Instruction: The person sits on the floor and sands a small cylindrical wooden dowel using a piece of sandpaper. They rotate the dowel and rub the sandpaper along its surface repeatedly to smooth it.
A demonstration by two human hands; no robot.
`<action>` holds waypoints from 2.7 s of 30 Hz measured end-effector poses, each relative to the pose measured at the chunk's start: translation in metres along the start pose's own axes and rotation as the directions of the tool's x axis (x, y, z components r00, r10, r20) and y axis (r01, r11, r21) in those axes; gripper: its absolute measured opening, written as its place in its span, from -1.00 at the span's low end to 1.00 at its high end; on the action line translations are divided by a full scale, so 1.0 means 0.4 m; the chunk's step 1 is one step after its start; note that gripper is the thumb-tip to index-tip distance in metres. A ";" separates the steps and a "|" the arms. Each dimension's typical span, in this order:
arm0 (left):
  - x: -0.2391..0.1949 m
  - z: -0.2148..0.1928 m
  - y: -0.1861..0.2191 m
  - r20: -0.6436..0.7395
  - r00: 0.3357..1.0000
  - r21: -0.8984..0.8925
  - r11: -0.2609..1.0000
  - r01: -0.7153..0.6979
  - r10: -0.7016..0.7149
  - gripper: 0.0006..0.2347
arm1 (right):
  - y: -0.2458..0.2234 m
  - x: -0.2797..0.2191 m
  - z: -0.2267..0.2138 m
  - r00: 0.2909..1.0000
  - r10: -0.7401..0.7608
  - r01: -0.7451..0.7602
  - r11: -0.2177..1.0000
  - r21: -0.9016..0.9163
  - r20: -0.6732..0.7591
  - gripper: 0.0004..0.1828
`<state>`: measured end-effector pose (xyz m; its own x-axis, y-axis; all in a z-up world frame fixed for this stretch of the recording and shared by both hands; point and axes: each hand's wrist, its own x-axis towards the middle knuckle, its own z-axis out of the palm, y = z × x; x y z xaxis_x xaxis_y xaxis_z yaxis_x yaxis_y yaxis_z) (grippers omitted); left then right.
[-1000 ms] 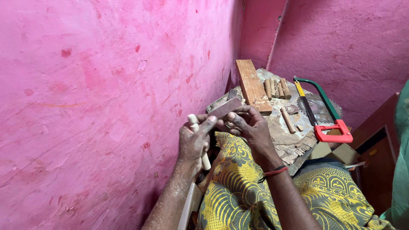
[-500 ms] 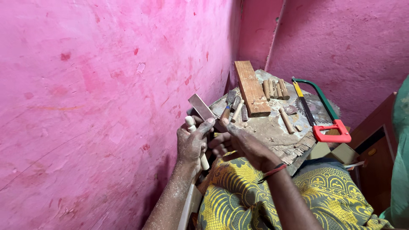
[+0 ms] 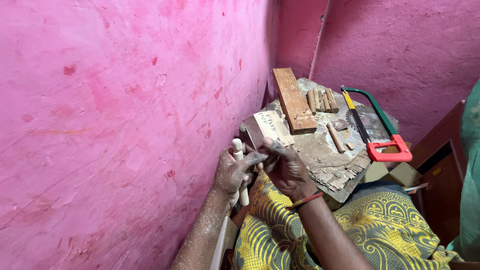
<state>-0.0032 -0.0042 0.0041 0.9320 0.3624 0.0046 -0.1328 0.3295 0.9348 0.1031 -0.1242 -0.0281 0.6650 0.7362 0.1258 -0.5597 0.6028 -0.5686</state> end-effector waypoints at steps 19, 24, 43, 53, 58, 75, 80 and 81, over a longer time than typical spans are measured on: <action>0.057 -0.013 -0.042 -0.235 0.959 -0.092 0.978 -0.185 0.159 -0.79 | -0.055 -0.006 0.069 0.893 -0.189 -0.013 0.896 -0.443 -0.408 -0.88; 0.044 0.004 -0.018 -0.250 0.963 0.022 0.995 -0.097 0.099 -0.66 | -0.050 -0.006 0.094 0.894 -0.209 0.009 0.893 -0.450 -0.396 -0.86; -0.008 0.078 0.068 -0.102 0.990 -0.130 0.985 -0.109 0.096 -0.66 | -0.017 -0.001 0.160 0.907 0.013 -0.130 0.959 -0.251 -0.420 -0.73; 0.023 0.051 -0.008 -0.140 0.963 -0.198 0.946 -0.257 0.232 -0.66 | 0.003 0.009 0.163 0.903 -0.051 -0.085 0.952 -0.293 -0.426 -0.73; 0.044 0.059 -0.020 -0.160 0.954 -0.163 0.947 -0.279 0.253 -0.67 | -0.008 0.008 0.154 0.893 -0.026 -0.119 0.949 -0.292 -0.450 -0.73; 0.061 0.002 -0.085 -0.291 0.897 0.085 0.943 -0.322 0.333 -0.66 | 0.040 0.016 0.069 0.841 0.027 -0.288 0.868 -0.405 -0.541 -0.69; 0.008 -0.007 -0.139 -0.081 0.866 0.288 0.844 -0.453 0.493 -0.68 | 0.054 -0.050 0.022 0.858 0.007 -0.216 0.912 -0.348 -0.514 -0.60; -0.013 -0.018 -0.146 -0.121 0.916 0.274 0.899 -0.340 0.383 -0.67 | 0.071 -0.061 0.022 0.861 -0.003 -0.201 0.916 -0.346 -0.508 -0.63</action>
<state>-0.0028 -0.0191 -0.0530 0.7616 0.5638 0.3195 -0.3439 -0.0662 0.9367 0.0667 -0.1223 -0.0400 0.8259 0.4755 -0.3031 -0.4754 0.2980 -0.8278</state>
